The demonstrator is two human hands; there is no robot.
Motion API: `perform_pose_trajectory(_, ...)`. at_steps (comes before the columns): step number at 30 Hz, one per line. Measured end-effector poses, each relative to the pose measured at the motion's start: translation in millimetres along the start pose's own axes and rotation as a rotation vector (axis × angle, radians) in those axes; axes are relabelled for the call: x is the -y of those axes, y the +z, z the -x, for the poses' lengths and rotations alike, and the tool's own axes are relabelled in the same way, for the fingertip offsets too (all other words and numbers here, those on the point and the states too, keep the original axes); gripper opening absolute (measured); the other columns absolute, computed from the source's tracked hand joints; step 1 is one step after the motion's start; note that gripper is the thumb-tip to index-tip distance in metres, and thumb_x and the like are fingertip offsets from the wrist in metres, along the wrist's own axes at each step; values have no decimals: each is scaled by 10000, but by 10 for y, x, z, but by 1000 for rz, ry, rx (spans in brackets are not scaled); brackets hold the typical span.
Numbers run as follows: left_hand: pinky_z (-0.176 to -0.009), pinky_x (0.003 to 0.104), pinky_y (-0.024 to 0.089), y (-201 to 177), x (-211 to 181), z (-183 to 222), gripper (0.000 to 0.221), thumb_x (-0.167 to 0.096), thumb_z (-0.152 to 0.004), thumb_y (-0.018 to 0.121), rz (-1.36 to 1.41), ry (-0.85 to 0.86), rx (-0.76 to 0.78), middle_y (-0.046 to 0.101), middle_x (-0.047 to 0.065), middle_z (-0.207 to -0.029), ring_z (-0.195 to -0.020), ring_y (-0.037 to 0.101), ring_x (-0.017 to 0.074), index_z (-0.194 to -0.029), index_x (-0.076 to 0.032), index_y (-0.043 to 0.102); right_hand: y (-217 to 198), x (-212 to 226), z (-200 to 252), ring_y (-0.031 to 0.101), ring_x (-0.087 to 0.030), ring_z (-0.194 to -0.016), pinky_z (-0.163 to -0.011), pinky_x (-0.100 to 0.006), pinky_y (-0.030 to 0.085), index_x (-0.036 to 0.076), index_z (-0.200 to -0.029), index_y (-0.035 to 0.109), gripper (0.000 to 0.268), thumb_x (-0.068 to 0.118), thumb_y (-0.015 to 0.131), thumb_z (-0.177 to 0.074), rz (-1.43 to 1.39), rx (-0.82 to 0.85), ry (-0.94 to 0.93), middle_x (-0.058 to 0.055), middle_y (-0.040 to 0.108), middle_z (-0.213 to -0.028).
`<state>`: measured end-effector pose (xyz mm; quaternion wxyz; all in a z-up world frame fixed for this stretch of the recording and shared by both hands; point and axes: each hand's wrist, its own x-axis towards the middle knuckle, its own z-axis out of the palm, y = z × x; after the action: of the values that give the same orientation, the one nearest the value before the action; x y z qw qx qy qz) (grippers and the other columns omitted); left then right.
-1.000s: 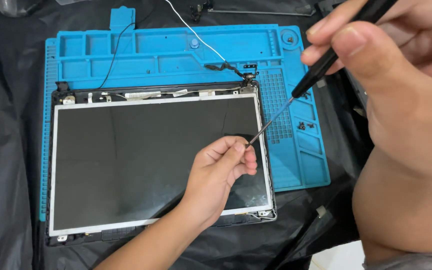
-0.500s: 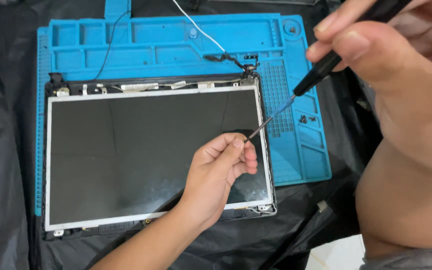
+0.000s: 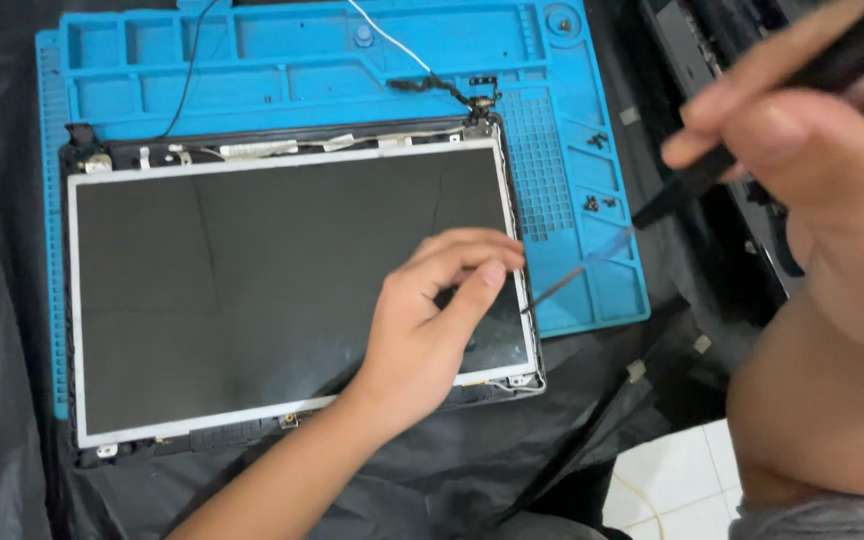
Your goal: The person works on a disassembled laptop at a repair bench, using a screwdriver to remove screws from the screen assembly and a pry tool to loosen the screen bezel and frame. They reposition the screen panel, handle small screws and brackets, and continue prying along the edges of the display.
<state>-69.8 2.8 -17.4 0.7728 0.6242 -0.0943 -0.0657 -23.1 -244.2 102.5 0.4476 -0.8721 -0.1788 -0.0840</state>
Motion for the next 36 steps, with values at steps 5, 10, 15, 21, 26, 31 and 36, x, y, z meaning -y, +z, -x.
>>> perform_pose_trajectory(5,-988,357,513,-88,-29,-53,144,-122,-983,668,-404,205,28,717,57,-1200,-1147,633,231,-1098,-62,729,55,-83,485,748,-228,-886,-888,-348,638,24,-1318,514,303,23,635,-1040,-316,15,-38,-156,708,-1022)
perform_pose_trajectory(10,-1048,425,446,-61,-4,-12,240,-135,-856,766,-687,289,123,658,55,-1231,-1250,543,289,-1090,-94,730,209,-101,869,743,-292,-831,-839,-420,662,-13,-1514,366,651,-53,634,-922,-363,-183,42,-194,696,-959)
perform_pose_trajectory(15,-1029,471,375,-35,-24,7,372,-145,-768,814,-827,323,239,583,60,-1310,-1317,463,302,-1127,-111,722,343,-81,951,756,-305,-845,-808,-421,632,-30,-1421,416,516,-111,705,-1001,-329,-237,-44,-179,628,-1014)
perform_pose_trajectory(21,-1027,470,380,-38,-20,15,398,-151,-748,826,-836,338,240,578,69,-1320,-1322,465,305,-1127,-101,715,328,-44,834,777,-290,-834,-784,-371,638,-12,-1429,411,560,-132,709,-970,-205,-131,-107,-154,651,-912)
perform_pose_trajectory(26,-1038,473,383,-39,-1,21,408,-144,-734,826,-850,353,230,578,69,-1332,-1329,466,308,-1124,-104,716,349,9,819,787,-304,-838,-682,-331,606,-34,-1377,400,574,-125,742,-926,-115,-130,-106,-172,659,-905)
perform_pose_trajectory(31,-1044,477,383,-31,18,19,406,-153,-738,825,-864,365,229,573,68,-1340,-1335,463,312,-1126,-106,716,387,-97,1003,765,-311,-721,-500,-290,523,-85,-1360,411,792,-82,886,-726,143,-235,-279,-210,667,-856)
perform_pose_trajectory(36,-1043,488,381,-30,19,35,397,-161,-748,827,-884,369,221,568,60,-1334,-1332,457,323,-1126,-113,716,450,218,1011,803,-311,-856,-726,-335,692,29,-1433,458,478,-47,669,-1011,-43,-81,-263,-225,722,-1019)
